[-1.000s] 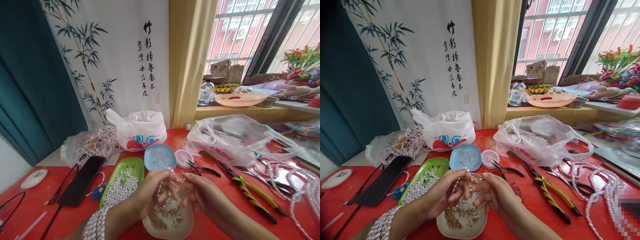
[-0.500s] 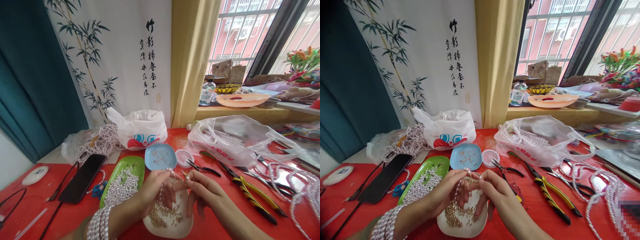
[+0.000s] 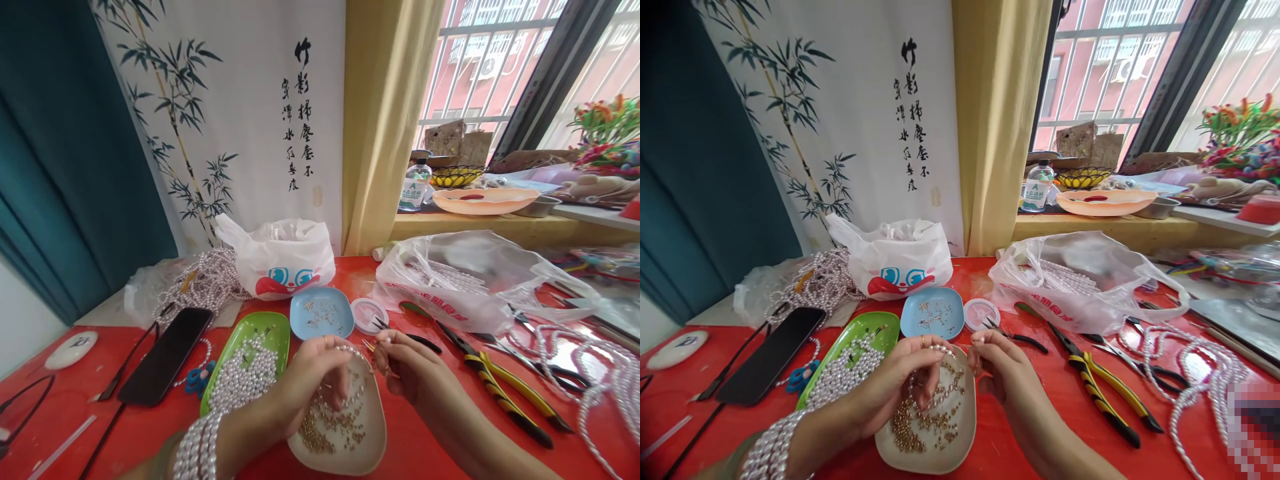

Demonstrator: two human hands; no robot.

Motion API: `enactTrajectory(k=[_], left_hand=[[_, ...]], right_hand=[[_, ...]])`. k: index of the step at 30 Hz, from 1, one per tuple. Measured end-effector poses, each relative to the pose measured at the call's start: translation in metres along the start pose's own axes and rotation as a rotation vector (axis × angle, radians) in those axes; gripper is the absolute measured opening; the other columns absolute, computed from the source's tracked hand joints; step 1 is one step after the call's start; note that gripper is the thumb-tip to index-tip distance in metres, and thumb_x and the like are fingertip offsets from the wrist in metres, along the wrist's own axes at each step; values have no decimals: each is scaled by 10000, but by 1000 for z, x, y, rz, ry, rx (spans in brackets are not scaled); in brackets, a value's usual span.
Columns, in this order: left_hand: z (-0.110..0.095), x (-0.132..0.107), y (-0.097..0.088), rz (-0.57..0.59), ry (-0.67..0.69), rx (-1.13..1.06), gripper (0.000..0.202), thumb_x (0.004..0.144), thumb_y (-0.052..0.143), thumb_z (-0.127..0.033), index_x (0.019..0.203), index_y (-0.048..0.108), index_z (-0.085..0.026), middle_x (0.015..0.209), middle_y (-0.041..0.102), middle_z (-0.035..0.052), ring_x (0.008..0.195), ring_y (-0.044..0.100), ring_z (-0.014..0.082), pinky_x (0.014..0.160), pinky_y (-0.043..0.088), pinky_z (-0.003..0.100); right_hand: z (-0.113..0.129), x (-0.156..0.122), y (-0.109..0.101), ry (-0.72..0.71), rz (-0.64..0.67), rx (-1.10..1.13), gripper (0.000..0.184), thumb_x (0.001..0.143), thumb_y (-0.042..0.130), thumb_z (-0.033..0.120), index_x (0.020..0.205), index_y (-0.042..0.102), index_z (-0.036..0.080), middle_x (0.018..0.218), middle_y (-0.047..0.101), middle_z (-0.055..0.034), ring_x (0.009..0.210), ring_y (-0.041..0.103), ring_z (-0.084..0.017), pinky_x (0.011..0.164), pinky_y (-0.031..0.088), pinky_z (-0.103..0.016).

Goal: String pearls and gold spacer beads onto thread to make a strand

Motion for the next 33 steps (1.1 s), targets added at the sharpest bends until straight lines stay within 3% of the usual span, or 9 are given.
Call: enactTrajectory(k=[5, 8, 12, 16, 18, 21, 23, 28, 33], left_hand=[[-9, -10, 6, 19, 95, 9, 87, 699, 537, -214, 716, 509, -133, 482, 490, -42, 325, 369, 33, 359, 279, 156], [-14, -14, 6, 33, 132, -56, 75, 719, 530, -195, 761, 521, -133, 507, 514, -30, 362, 398, 35, 406, 307, 158], [-13, -13, 0, -59, 126, -115, 136, 699, 578, -193, 812, 520, -145, 567, 523, -31, 476, 463, 57, 513, 373, 170], [-3, -6, 5, -53, 58, 41, 163, 703, 590, -260, 777, 551, -119, 709, 581, 29, 653, 537, 108, 628, 423, 213], [-5, 3, 10, -11, 42, 203, 182, 714, 573, -280, 786, 571, -112, 787, 601, 58, 732, 556, 139, 662, 435, 239], [-32, 32, 14, -13, 229, 676, 176, 771, 491, -270, 792, 583, -121, 796, 625, 63, 753, 572, 161, 690, 432, 258], [-53, 60, 16, -121, 367, 1143, 177, 802, 450, -240, 819, 599, -146, 852, 644, 59, 802, 573, 162, 746, 422, 257], [-61, 141, 17, -230, 253, 1388, 196, 814, 503, -248, 917, 589, -104, 983, 588, 120, 915, 543, 221, 807, 419, 385], [-44, 181, 20, -273, 174, 1430, 292, 833, 493, -276, 1092, 494, -140, 1097, 520, 96, 917, 544, 199, 763, 465, 384]], right_hand=[[-11, -11, 21, 88, 280, -85, 172, 763, 569, 294, 901, 586, 193, 816, 583, -7, 775, 522, -129, 648, 368, -215], [-11, -18, 31, 73, 423, -120, 196, 728, 611, 318, 857, 606, 170, 754, 582, -3, 724, 518, -127, 622, 353, -213], [-7, -11, 18, -18, 229, -127, 240, 739, 594, 379, 693, 606, 144, 670, 565, 6, 644, 495, -113, 637, 351, -223], [5, 1, 2, -101, 101, 194, 264, 736, 583, 387, 612, 553, 156, 794, 607, -34, 822, 536, -160, 784, 369, -269], [11, 6, -8, -46, 36, 365, 278, 705, 603, 365, 548, 482, 170, 704, 589, -21, 737, 561, -156, 715, 412, -277], [28, 13, -29, -58, -68, 487, 326, 683, 606, 292, 506, 354, 186, 449, 375, 81, 381, 394, -53, 472, 390, -201], [41, 17, -43, -108, -99, 494, 348, 677, 600, 271, 502, 310, 187, 414, 234, 112, 306, 192, -18, 338, 253, -145], [61, 21, -69, -209, -140, 430, 349, 652, 622, 263, 524, 305, 193, 451, 173, 115, 337, 89, -22, 300, 120, -141], [70, 19, -69, -262, -135, 336, 368, 653, 617, 275, 521, 285, 187, 478, 210, 101, 363, 151, -22, 332, 160, -148]])
Point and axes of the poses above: each hand's wrist, its own x-axis towards the middle knuckle, its own y-axis out of the palm, z = x × y, the point moved 5 cm from there along x, towards the middle knuckle
